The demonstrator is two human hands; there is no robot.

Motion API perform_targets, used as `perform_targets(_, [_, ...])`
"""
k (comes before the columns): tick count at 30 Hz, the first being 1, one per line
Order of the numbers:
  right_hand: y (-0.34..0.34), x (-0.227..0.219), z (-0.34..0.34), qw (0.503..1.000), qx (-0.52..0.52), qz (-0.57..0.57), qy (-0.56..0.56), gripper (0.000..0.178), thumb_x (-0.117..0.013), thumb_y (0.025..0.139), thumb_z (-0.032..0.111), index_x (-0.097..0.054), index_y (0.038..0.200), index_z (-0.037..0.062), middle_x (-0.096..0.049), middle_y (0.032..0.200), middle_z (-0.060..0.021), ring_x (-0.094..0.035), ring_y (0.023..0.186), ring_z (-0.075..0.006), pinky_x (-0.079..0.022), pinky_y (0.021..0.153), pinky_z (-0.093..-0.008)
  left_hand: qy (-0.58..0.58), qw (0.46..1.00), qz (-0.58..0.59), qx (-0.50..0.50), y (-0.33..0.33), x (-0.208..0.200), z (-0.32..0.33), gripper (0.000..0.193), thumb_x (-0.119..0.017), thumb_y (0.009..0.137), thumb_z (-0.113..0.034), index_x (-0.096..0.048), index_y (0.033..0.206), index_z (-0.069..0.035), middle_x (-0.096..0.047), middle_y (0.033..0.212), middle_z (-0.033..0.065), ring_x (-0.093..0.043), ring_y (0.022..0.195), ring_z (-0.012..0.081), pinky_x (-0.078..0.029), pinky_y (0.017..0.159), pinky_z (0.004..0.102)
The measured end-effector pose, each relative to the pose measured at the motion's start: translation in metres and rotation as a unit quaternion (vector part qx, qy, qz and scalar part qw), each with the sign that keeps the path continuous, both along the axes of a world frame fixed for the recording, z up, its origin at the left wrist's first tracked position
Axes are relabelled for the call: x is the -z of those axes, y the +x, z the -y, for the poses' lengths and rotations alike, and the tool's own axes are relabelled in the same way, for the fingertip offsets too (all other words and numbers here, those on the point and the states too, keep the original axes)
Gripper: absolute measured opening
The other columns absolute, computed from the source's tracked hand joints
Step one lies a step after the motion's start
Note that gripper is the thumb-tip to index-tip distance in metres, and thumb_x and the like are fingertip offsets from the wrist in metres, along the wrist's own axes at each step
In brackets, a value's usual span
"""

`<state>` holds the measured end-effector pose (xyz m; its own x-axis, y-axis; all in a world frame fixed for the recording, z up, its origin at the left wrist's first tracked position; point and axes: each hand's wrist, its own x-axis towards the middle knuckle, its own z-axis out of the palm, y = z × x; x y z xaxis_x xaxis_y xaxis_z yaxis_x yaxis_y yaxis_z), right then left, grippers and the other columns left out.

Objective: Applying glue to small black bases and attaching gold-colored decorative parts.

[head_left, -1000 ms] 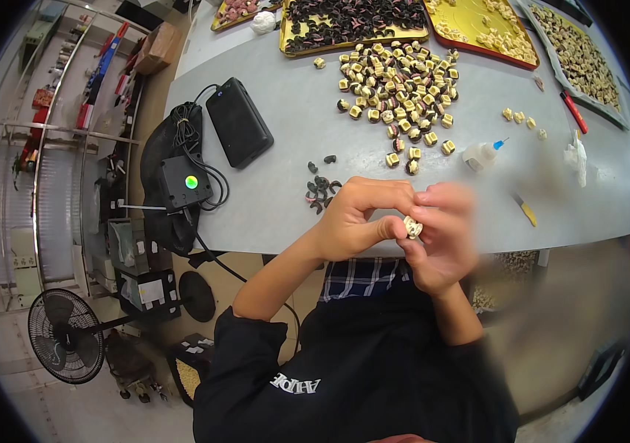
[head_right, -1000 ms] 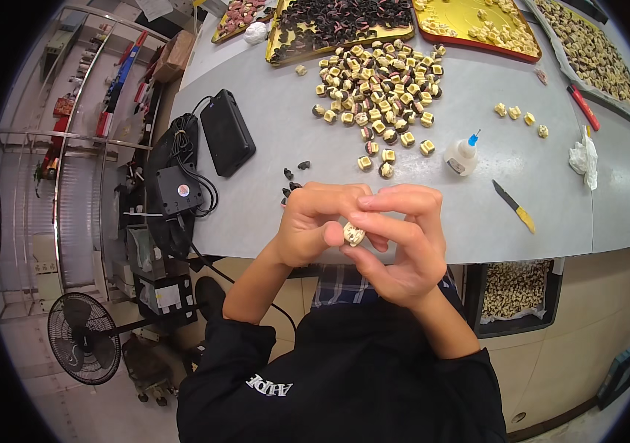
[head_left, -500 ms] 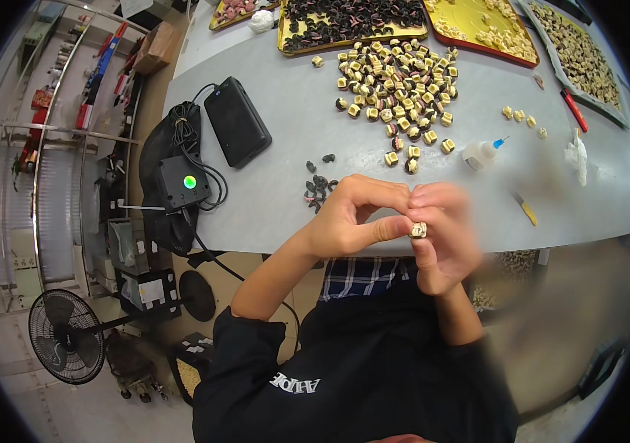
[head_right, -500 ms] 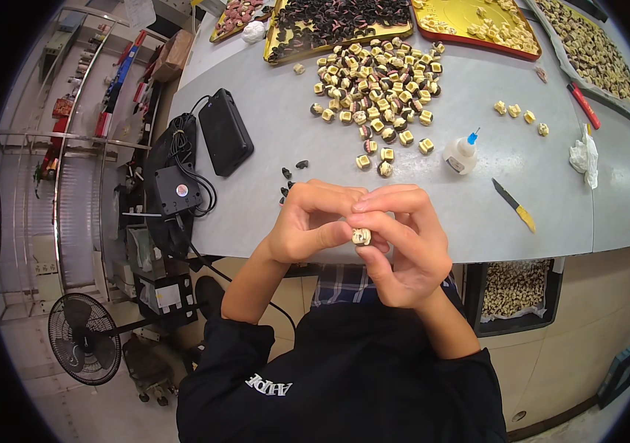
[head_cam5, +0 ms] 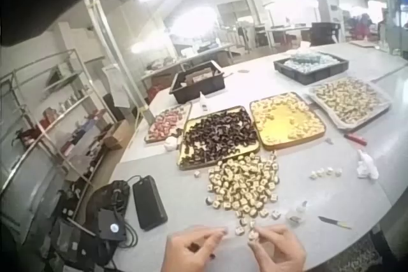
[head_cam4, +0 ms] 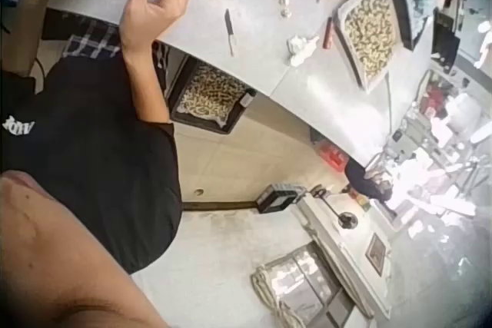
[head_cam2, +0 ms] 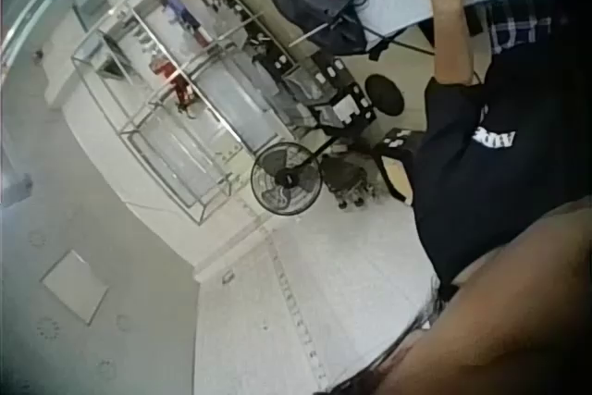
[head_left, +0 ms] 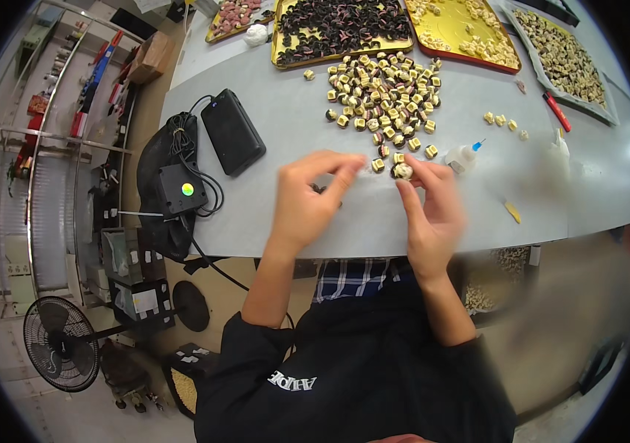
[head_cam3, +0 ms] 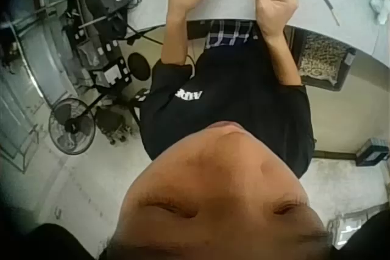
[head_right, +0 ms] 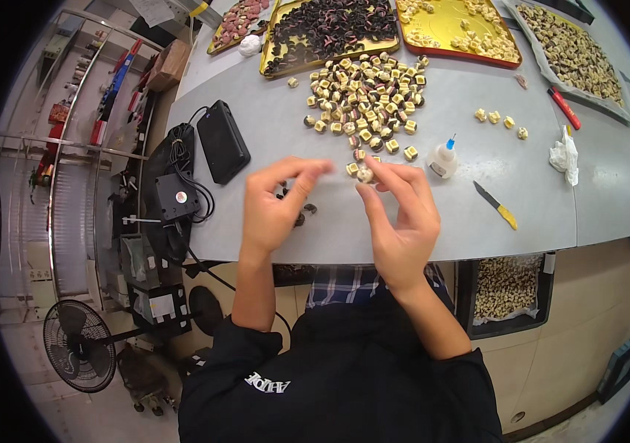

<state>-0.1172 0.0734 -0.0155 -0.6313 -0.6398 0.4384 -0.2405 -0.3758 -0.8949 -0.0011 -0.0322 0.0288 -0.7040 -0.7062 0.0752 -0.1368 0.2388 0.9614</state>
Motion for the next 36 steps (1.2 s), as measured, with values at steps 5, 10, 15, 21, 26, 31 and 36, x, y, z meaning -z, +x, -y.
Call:
perform_targets(5, [0.01, -0.009, 0.014, 0.997, 0.036, 0.048, 0.047, 0.035, -0.052, 0.079, -0.009, -0.051, 0.114, -0.0054, -0.05, 0.11, -0.0128, -0.053, 0.093, -0.0168, -0.046, 0.08, -0.027, -0.314, 0.924, 0.151, -0.159, 0.021, 0.002, 0.019, 0.014, -0.067, 0.073, -0.01, -0.065, 0.084, -0.001, -0.061, 0.08, 0.0091, -0.058, 0.069, 0.0242, -0.045, 0.066, 0.032])
perform_targets(10, [0.01, -0.01, 0.011, 0.996, 0.083, 0.039, -0.013, 0.037, -0.05, 0.08, -0.009, -0.047, 0.117, -0.0051, -0.045, 0.116, -0.0146, -0.054, 0.097, -0.0189, -0.046, 0.084, -0.0283, -0.309, 0.919, 0.219, -0.111, 0.027, 0.007, 0.021, 0.015, -0.068, 0.072, -0.01, -0.064, 0.082, 0.0, -0.059, 0.081, 0.0075, -0.058, 0.07, 0.0247, -0.045, 0.064, 0.0331])
perform_targets(15, [0.008, -0.001, -0.006, 0.994, 0.082, 0.031, -0.06, 0.031, -0.05, 0.079, -0.01, -0.049, 0.109, -0.0053, -0.045, 0.114, -0.0168, -0.053, 0.097, -0.0197, -0.046, 0.082, -0.0286, -0.251, 0.937, 0.206, -0.125, 0.019, 0.009, 0.023, 0.012, -0.067, 0.071, -0.005, -0.064, 0.082, 0.001, -0.061, 0.08, 0.0075, -0.057, 0.067, 0.0163, -0.045, 0.063, 0.0264])
perform_targets(21, [-0.015, -0.003, -0.028, 0.964, 0.236, -0.108, -0.053, 0.027, -0.052, 0.078, -0.008, -0.048, 0.104, -0.0035, -0.045, 0.114, -0.017, -0.049, 0.1, -0.0209, -0.042, 0.085, -0.031, -0.084, 0.989, 0.048, -0.111, 0.015, 0.004, 0.025, 0.01, -0.065, 0.074, -0.002, -0.062, 0.082, 0.002, -0.063, 0.081, 0.0078, -0.058, 0.071, 0.0116, -0.046, 0.066, 0.0214])
perform_targets(26, [-0.04, -0.014, -0.027, 0.947, 0.3, -0.115, 0.02, 0.028, -0.054, 0.078, -0.004, -0.047, 0.105, -0.0004, -0.045, 0.116, -0.0151, -0.046, 0.104, -0.0213, -0.037, 0.087, -0.0326, -0.022, 0.994, -0.029, -0.106, 0.006, 0.005, 0.023, 0.013, -0.064, 0.074, -0.002, -0.06, 0.087, 0.001, -0.063, 0.08, 0.0064, -0.057, 0.07, 0.0108, -0.045, 0.067, 0.0207])
perform_targets(31, [-0.041, -0.011, -0.03, 0.955, 0.271, -0.107, 0.055, 0.028, -0.054, 0.079, -0.001, -0.047, 0.106, 0.0009, -0.046, 0.117, -0.0144, -0.046, 0.104, -0.0218, -0.036, 0.086, -0.032, -0.248, 0.961, 0.093, -0.077, 0.002, -0.005, 0.007, 0.017, -0.067, 0.073, -0.004, -0.059, 0.087, 0.0, -0.062, 0.083, 0.0065, -0.058, 0.073, 0.0146, -0.045, 0.069, 0.0238])
perform_targets(36, [-0.042, -0.011, -0.03, 0.961, 0.251, -0.095, 0.059, 0.027, -0.056, 0.08, 0.001, -0.049, 0.105, 0.0011, -0.048, 0.115, -0.0137, -0.045, 0.104, -0.0219, -0.036, 0.087, -0.0323, -0.322, 0.942, 0.093, 0.012, -0.014, 0.006, -0.026, 0.019, -0.069, 0.07, -0.007, -0.059, 0.084, 0.0, -0.057, 0.083, 0.0087, -0.057, 0.078, 0.023, -0.046, 0.069, 0.0308])
